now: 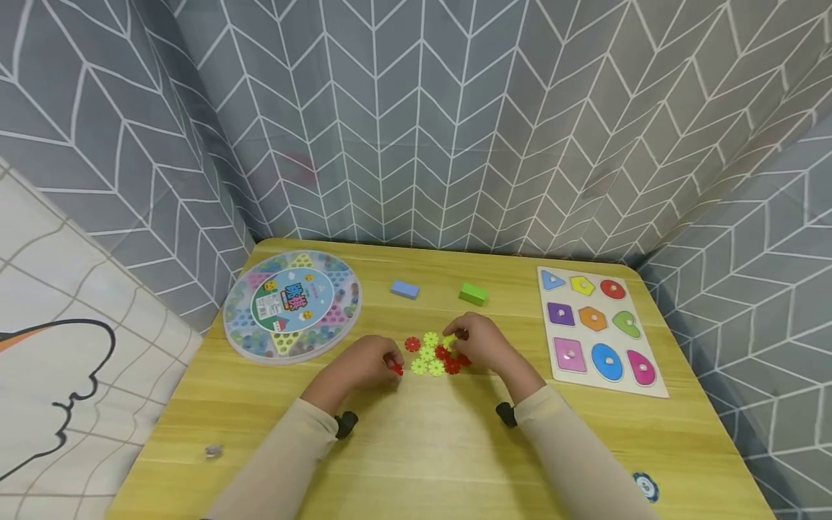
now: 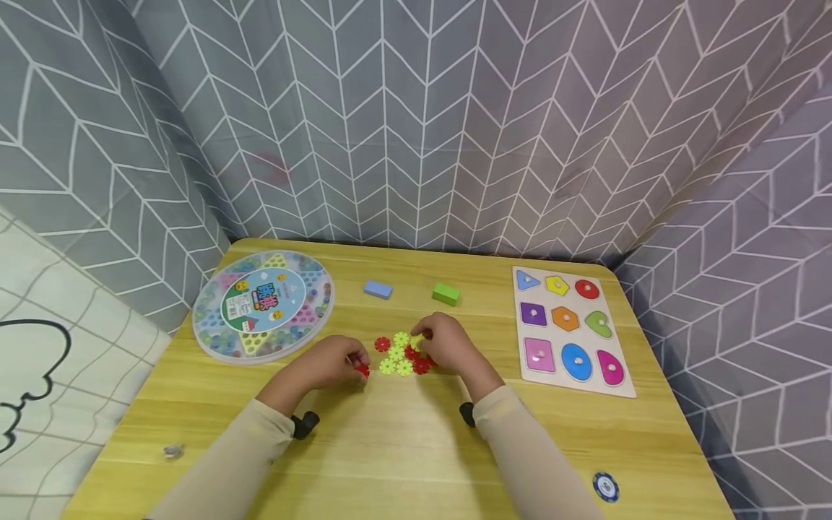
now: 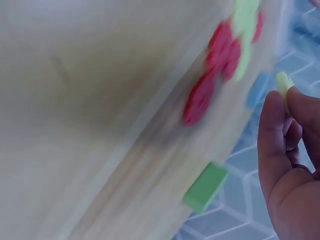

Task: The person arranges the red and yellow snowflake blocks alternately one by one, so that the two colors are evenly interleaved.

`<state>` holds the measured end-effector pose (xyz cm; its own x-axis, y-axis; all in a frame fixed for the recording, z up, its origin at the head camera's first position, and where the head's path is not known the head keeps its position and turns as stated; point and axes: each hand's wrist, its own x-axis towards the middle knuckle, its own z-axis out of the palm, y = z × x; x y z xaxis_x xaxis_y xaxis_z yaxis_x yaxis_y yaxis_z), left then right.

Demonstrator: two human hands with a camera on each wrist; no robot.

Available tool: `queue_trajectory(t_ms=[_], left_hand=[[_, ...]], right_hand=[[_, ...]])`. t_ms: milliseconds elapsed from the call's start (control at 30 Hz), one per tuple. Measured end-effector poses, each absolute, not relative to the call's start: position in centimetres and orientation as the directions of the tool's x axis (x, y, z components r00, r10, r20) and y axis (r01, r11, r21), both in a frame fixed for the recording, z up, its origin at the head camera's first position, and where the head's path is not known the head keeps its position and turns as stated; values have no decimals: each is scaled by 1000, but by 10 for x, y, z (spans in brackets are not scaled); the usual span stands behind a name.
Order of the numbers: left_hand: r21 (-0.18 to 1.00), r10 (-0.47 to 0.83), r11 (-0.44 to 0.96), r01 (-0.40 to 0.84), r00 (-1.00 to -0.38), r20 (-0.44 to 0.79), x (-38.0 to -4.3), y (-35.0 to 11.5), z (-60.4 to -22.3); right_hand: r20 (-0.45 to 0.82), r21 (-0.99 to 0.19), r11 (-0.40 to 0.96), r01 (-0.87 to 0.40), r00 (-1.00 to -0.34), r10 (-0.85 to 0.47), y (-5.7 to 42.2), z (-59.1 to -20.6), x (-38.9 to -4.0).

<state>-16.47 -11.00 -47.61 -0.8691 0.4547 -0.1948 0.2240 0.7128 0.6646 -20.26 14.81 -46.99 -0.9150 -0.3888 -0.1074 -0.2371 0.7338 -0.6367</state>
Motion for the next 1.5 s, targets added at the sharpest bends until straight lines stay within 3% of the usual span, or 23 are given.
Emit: queue_trajectory(t_ms=[267, 467, 667, 867, 1167, 1333, 1500], left_hand=[[836, 561, 523, 163, -805, -194, -110, -148, -471], [782, 509, 595, 185, -840, -188, -82, -168, -484], [709, 445, 670, 222, -884, -144, -75, -177, -492], [629, 364, 746, 221, -926, -106, -73, -179, -495], [650, 333, 736, 190, -937, -103, -73, -180, -497], [672, 343, 721, 169, -930, -134, -72, -180, -496], [699, 350, 702, 136, -921, -172, -70, -179, -496]], right_hand=[[-126, -739, 597, -313, -806, -578, 123, -471, -132], [-155, -676, 615, -406, -738, -657, 93, -479, -106], [-133, -557, 650, -517, -717, -684, 63, -486, -97], [-84, -479, 693, -540, -757, -648, 39, -489, -98], [-42, -477, 716, -510, -800, -598, 34, -494, -101], [6, -531, 723, -442, -855, -518, 68, -489, -120], [20, -526, 799, -292, -943, -332, 129, -490, -152]])
